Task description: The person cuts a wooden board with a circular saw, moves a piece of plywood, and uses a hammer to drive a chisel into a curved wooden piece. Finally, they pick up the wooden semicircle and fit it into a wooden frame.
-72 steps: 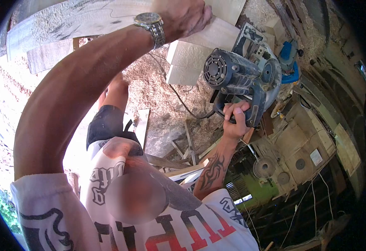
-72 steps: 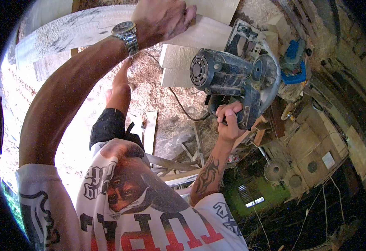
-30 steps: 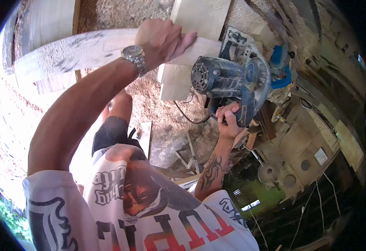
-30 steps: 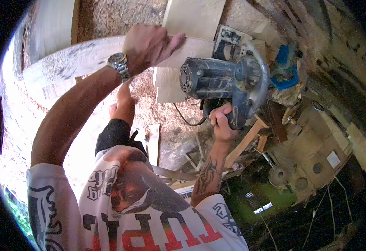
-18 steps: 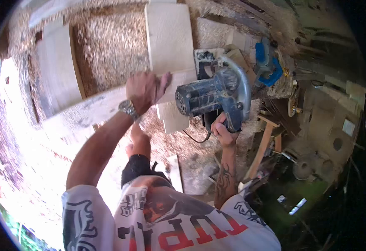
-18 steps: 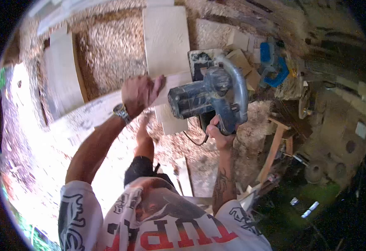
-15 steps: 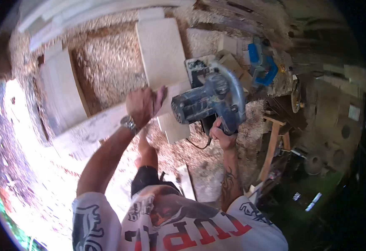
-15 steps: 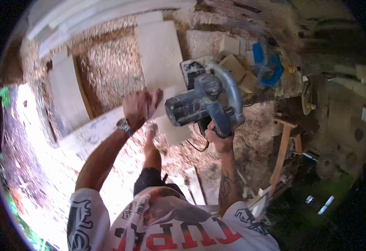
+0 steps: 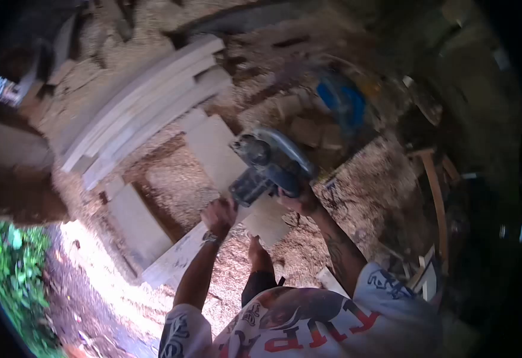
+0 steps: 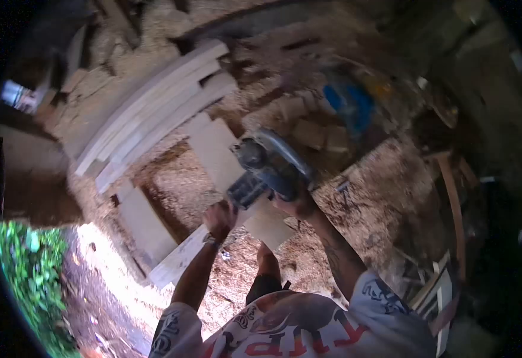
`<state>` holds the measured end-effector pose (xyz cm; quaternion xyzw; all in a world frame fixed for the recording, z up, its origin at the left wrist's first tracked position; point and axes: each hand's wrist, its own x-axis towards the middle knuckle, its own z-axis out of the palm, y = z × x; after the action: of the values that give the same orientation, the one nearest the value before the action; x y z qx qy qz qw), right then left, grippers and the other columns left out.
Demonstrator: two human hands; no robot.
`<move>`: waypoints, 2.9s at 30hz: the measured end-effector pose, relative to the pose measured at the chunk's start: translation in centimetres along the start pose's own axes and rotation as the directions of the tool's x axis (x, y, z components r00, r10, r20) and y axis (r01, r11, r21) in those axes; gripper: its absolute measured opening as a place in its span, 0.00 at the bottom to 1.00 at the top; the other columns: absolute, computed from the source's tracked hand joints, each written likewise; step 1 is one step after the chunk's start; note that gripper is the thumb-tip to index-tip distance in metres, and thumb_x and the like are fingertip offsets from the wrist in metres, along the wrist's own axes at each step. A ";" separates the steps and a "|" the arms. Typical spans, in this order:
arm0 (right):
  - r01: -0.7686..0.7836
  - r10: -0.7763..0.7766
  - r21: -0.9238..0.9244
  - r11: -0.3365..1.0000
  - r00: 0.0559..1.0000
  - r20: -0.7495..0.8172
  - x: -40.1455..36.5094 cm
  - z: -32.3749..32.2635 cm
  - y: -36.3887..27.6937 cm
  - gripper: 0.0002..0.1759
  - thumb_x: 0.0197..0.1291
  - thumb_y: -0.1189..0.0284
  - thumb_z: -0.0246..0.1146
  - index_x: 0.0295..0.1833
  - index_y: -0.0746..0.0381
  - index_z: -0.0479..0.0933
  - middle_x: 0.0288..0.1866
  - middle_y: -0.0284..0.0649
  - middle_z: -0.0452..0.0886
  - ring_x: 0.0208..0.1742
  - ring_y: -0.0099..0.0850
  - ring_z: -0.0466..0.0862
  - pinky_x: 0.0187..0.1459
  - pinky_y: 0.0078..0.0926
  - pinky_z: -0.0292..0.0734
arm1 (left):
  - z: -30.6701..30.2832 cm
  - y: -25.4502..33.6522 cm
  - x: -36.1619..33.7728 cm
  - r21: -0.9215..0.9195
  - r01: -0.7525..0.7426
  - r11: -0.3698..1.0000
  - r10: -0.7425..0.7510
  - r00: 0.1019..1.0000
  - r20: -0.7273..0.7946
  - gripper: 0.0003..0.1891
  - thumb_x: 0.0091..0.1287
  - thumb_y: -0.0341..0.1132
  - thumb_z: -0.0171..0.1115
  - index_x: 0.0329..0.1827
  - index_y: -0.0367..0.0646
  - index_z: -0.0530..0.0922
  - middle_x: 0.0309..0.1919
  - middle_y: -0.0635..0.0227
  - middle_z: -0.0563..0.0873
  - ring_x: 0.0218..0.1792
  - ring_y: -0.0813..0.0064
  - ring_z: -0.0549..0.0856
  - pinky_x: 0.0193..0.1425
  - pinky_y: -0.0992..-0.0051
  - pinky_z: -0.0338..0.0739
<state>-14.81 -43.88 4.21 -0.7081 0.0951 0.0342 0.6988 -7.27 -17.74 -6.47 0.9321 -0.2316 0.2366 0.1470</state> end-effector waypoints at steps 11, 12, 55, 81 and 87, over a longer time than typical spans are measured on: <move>0.058 -0.024 0.162 0.985 0.979 -0.203 -2.1 -0.9 2.4 0.22 0.51 0.81 0.71 0.53 0.59 0.76 0.42 0.33 0.80 0.40 0.25 0.81 0.43 0.26 0.79 | -3.7 -4.9 3.7 -0.234 0.437 0.869 0.019 0.443 0.896 0.31 0.68 0.65 0.54 0.51 0.44 0.85 0.49 0.51 0.87 0.52 0.48 0.85 0.59 0.54 0.76; 0.013 0.051 0.282 0.959 0.974 -0.219 -3.9 -1.3 2.2 0.28 0.50 0.83 0.71 0.58 0.59 0.75 0.47 0.35 0.81 0.45 0.27 0.81 0.49 0.28 0.80 | -2.2 -7.9 1.9 -0.275 0.417 0.866 0.119 0.362 0.924 0.32 0.68 0.66 0.53 0.51 0.44 0.85 0.49 0.51 0.87 0.52 0.49 0.85 0.59 0.54 0.76; -0.455 -0.177 -0.604 0.655 0.685 -0.707 -16.8 -60.6 -6.4 0.22 0.55 0.73 0.70 0.56 0.63 0.78 0.33 0.33 0.82 0.34 0.31 0.82 0.39 0.32 0.78 | -13.8 2.1 -9.2 0.167 0.905 0.391 -0.391 -0.002 0.920 0.21 0.69 0.43 0.61 0.60 0.43 0.81 0.47 0.64 0.87 0.41 0.70 0.90 0.28 0.74 0.79; -0.175 0.200 -0.976 -0.129 0.960 -0.198 22.7 -71.6 4.6 0.32 0.61 0.56 0.62 0.66 0.63 0.72 0.48 0.50 0.84 0.49 0.47 0.83 0.53 0.46 0.76 | -27.9 38.6 -13.9 0.419 0.904 0.089 -0.899 -0.109 0.425 0.22 0.68 0.52 0.62 0.41 0.40 0.89 0.30 0.49 0.89 0.33 0.55 0.89 0.40 0.62 0.80; -0.189 0.202 -0.972 -0.138 0.956 -0.215 20.8 -70.0 6.0 0.33 0.61 0.54 0.62 0.66 0.63 0.72 0.49 0.51 0.84 0.50 0.46 0.83 0.54 0.47 0.76 | -24.0 37.4 -7.9 0.410 0.900 0.150 -0.833 -0.108 0.542 0.21 0.70 0.51 0.61 0.43 0.39 0.88 0.32 0.48 0.89 0.35 0.52 0.89 0.42 0.61 0.80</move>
<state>-1.45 -115.47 -3.99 -0.9673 0.1396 0.2000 -0.0696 -41.15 -37.38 15.92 0.8505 0.3878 -0.2861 0.2108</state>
